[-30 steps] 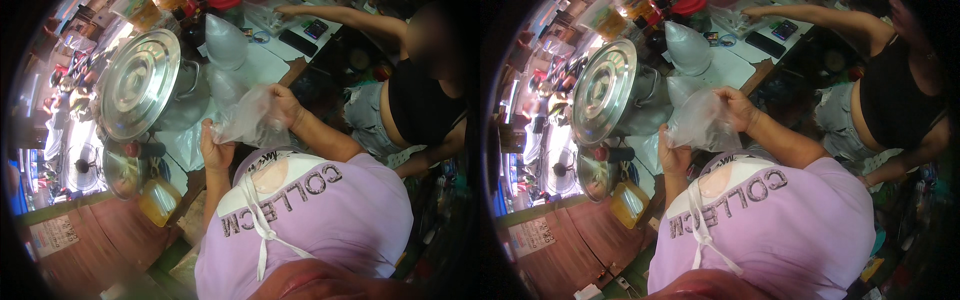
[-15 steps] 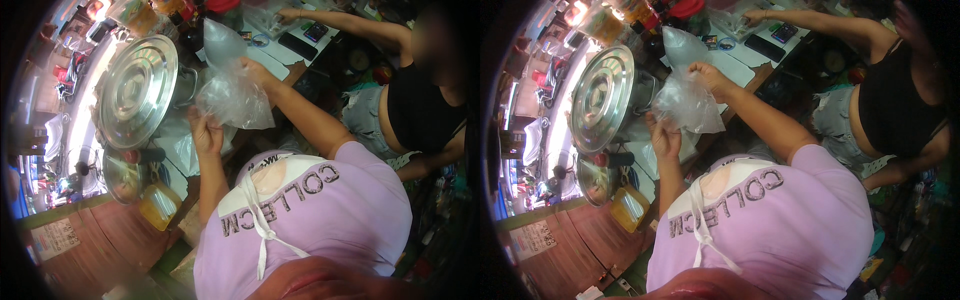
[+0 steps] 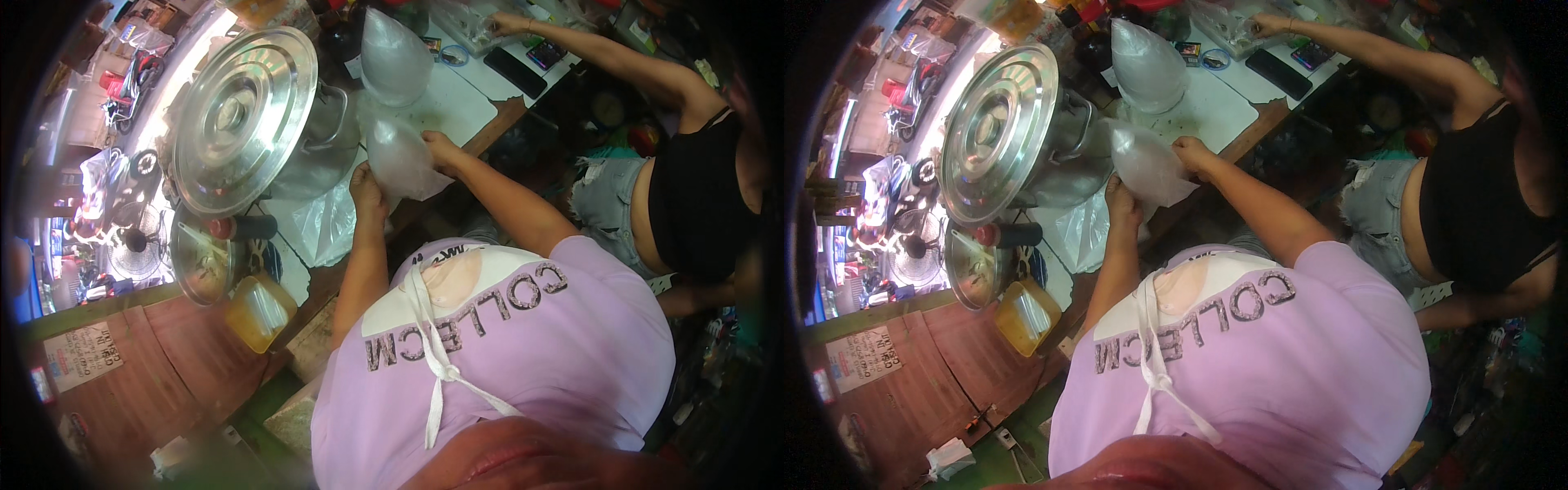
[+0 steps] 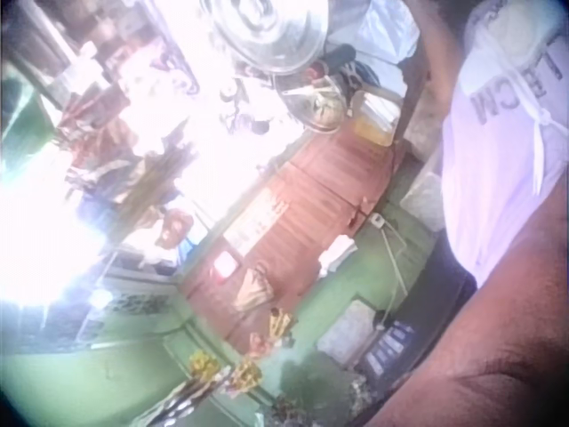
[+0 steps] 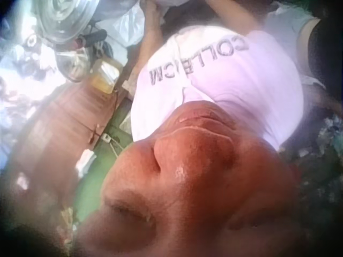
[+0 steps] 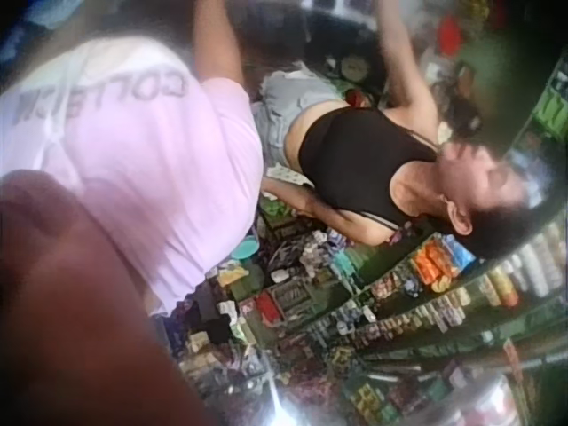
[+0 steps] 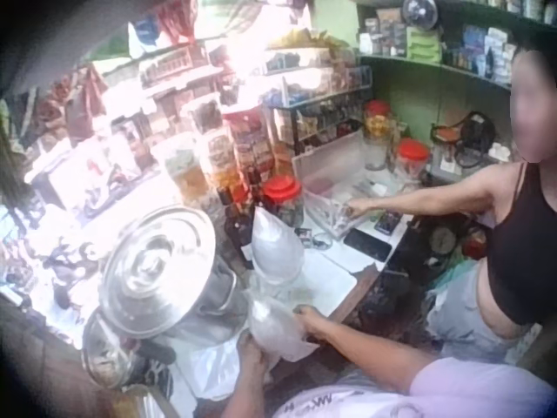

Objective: The person repeatedly scoops food from a large metal pot into small plastic bags, ties each bag, and places it on the counter. A coworker is visible in the background handling other items.

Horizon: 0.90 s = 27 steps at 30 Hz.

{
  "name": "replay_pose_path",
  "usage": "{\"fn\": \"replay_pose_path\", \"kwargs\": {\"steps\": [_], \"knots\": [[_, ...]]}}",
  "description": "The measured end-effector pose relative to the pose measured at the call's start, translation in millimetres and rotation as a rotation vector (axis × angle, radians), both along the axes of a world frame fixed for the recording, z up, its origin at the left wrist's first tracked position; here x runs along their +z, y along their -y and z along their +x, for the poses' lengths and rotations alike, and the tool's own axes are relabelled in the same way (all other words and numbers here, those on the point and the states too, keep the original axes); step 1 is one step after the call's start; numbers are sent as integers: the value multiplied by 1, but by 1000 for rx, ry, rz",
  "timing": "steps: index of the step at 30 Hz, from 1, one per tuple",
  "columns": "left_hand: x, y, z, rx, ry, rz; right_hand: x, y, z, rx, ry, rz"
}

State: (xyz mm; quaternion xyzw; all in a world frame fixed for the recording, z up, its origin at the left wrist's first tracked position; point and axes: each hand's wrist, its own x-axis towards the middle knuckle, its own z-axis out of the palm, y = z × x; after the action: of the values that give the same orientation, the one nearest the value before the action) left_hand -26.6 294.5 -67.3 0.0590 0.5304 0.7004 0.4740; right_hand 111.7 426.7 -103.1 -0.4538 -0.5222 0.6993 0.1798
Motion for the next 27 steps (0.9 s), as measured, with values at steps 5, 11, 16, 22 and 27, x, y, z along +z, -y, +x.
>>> {"fn": "replay_pose_path", "kwargs": {"steps": [5,11,16,22,27], "knots": [[22,16,1,20,147,54,9,11,22,-154,-477,-372],[-22,57,11,-91,377,314,4,34,63,84,-312,-162],[-37,51,7,-140,52,2,-10,20,45,-43,-34,116],[28,85,32,-113,-639,-48,18,12,68,-33,5,333],[22,147,-24,67,-1597,-486,37,82,80,359,81,788]]}}
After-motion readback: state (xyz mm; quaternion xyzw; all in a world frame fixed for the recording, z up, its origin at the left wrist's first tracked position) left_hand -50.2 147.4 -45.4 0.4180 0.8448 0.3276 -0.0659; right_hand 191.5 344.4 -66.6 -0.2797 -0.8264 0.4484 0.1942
